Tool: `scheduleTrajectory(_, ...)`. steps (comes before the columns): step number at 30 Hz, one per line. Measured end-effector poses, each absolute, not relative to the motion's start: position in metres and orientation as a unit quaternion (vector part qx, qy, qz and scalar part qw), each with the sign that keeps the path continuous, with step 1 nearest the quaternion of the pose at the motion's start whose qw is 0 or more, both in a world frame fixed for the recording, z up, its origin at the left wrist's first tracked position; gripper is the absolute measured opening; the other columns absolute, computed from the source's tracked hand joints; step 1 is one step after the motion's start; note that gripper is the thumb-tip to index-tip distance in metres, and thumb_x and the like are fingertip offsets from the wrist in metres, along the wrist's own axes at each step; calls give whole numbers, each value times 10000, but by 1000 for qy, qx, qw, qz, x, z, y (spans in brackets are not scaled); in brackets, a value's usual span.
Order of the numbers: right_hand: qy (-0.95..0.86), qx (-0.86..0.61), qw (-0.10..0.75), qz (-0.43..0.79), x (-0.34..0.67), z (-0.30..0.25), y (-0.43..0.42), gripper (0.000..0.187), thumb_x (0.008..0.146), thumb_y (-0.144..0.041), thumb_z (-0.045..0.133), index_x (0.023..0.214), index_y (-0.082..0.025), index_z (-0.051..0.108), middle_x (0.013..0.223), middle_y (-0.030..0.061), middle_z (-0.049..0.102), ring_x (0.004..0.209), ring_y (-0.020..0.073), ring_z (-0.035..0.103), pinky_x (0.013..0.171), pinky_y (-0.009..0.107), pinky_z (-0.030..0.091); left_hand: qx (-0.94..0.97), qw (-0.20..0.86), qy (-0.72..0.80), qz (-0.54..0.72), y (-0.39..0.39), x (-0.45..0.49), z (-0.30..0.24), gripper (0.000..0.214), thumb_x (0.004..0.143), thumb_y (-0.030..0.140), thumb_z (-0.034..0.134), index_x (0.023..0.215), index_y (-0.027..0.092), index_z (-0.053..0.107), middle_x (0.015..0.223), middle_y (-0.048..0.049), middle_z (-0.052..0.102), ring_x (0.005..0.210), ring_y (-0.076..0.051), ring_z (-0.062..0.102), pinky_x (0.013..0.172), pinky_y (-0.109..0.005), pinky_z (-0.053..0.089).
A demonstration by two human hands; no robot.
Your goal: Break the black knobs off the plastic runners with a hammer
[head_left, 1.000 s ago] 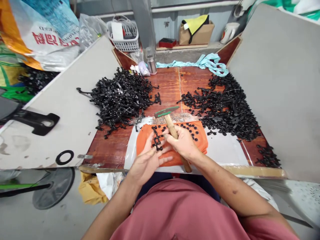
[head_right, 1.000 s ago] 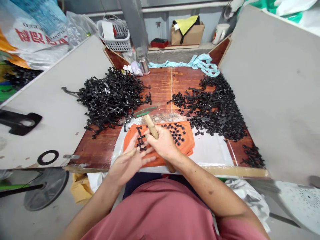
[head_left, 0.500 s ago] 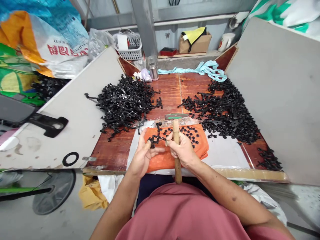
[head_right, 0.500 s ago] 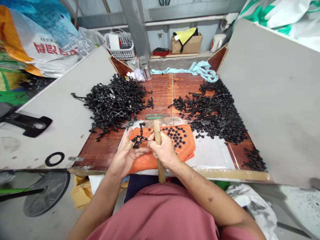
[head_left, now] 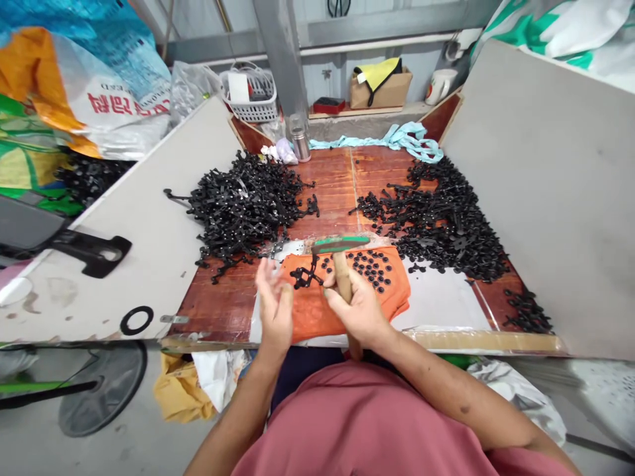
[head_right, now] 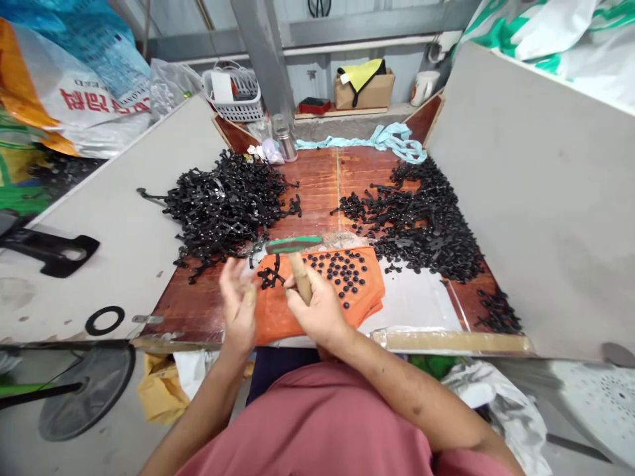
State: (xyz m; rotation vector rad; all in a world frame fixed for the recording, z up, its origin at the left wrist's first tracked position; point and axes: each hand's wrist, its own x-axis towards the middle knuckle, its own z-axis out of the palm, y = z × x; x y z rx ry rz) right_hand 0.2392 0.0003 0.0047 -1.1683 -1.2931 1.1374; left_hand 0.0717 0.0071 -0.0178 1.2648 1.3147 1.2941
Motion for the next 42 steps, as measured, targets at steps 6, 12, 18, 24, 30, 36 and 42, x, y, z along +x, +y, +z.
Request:
scheduleTrajectory(6, -563, -435, 434, 553, 257, 12, 19, 195, 745, -269, 643, 903, -222, 540, 789, -47, 571, 712, 138, 554, 694, 263, 462, 793, 240, 453, 330, 14, 56, 6, 260, 896, 315, 678, 1151, 316, 728, 1444, -71, 550, 1385, -334, 472, 1276, -542, 186)
scheduleTrajectory(12, -535, -451, 448, 557, 255, 0, 22, 212, 777, -306, 659, 925, -226, 529, 808, -46, 585, 729, 147, 564, 707, 271, 459, 790, 301, 465, 263, 33, 66, 5, 227, 996, 331, 486, 956, 240, 690, 1355, -88, 552, 1234, -267, 562, 1085, -407, 460)
scheduleTrajectory(18, -622, -525, 408, 413, 293, -2, 29, 179, 941, -314, 549, 1088, -223, 595, 862, -24, 588, 769, 167, 543, 723, 284, 413, 767, 226, 539, 265, 87, 55, -17, 264, 1006, 317, 400, 892, 213, 614, 1242, -96, 584, 1170, -245, 572, 1104, -393, 421)
scheduleTrajectory(24, -600, -571, 371, 420, 329, -18, 20, 296, 941, -301, 531, 1219, -215, 590, 874, -3, 650, 742, 183, 568, 667, 289, 416, 754, 190, 590, 216, 114, 60, -39, 269, 1000, 324, 388, 878, 202, 594, 1280, -120, 539, 1064, -249, 599, 1029, -399, 460)
scheduleTrajectory(30, -580, -585, 369, 430, 336, -25, 16, 342, 928, -313, 540, 1252, -221, 597, 874, 3, 684, 739, 189, 591, 638, 282, 414, 745, 183, 611, 194, 118, 67, -43, 253, 989, 292, 404, 852, 201, 596, 1277, -121, 542, 1035, -251, 618, 996, -400, 474)
scheduleTrajectory(36, -582, -582, 355, 443, 334, -32, 18, 364, 943, -314, 533, 1291, -220, 583, 830, -12, 685, 576, 142, 520, 535, 254, 375, 753, 157, 617, 166, 120, 69, -45, 296, 1015, 320, 395, 884, 195, 630, 1295, -112, 561, 1034, -236, 643, 968, -365, 486)
scheduleTrajectory(42, -636, -595, 308, 381, 332, -33, 23, 352, 994, -304, 479, 1306, -205, 611, 891, 27, 717, 754, 187, 634, 660, 275, 460, 758, 96, 634, 123, 112, 74, -43, 322, 1033, 314, 394, 989, 193, 689, 1394, -89, 553, 1028, -218, 673, 900, -331, 523)
